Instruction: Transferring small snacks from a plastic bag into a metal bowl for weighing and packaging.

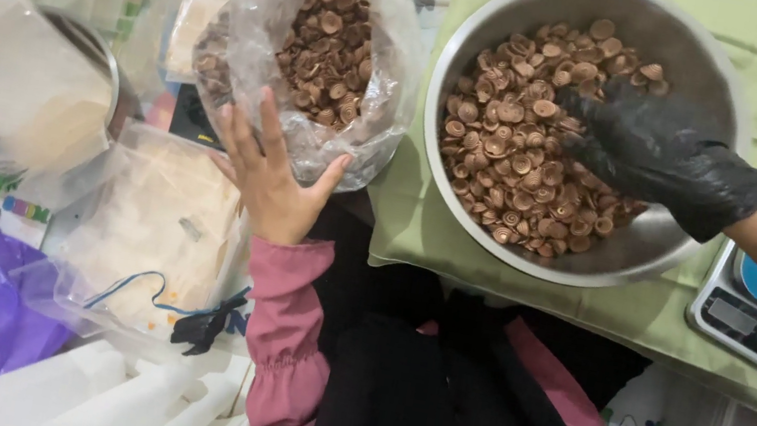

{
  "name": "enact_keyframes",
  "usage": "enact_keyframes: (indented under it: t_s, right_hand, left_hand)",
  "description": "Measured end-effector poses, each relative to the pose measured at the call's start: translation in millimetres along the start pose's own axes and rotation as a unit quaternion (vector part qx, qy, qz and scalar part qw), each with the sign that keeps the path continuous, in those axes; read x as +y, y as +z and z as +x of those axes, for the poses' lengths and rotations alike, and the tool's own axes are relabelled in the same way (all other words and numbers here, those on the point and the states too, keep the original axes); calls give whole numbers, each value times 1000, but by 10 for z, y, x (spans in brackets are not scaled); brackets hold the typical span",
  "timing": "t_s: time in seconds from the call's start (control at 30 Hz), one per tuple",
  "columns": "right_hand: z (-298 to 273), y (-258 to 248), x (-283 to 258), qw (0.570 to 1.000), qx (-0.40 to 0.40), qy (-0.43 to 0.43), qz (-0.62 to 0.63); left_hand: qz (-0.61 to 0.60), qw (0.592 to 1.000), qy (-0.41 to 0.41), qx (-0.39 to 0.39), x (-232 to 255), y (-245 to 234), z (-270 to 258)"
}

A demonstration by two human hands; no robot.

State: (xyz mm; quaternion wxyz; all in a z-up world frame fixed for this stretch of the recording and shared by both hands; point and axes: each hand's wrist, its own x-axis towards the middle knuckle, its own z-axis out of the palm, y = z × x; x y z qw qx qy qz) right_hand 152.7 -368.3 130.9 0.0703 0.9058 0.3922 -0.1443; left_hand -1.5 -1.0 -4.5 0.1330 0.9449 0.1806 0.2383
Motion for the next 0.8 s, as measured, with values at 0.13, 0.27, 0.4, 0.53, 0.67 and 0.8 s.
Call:
enact_keyframes:
  t_s: [0.13,0.27,0.4,0.53,0.67,0.8]
  right_hand:
    - [251,-679,-595,974,80,-90,190]
    - [1143,-543,-973,906,223,-311,178]
    - [2142,-161,-1416,912,207,-324,140]
    - [2589,77,-1624,893,328,-298,85]
    - [2539,65,-1491,909,245,-260,216]
    - [2465,-10,-1209,883,261,-250,300]
  left_hand:
    - [-29,998,45,28,-23,3,18]
    - [-86,993,66,54,18,-37,48]
    - [-126,988,67,53,-24,-177,89]
    - [-337,938,4,84,-156,-310,153]
    - [-489,839,-231,49,-292,-317,443]
    - [-655,706,-235,131,-261,153,601]
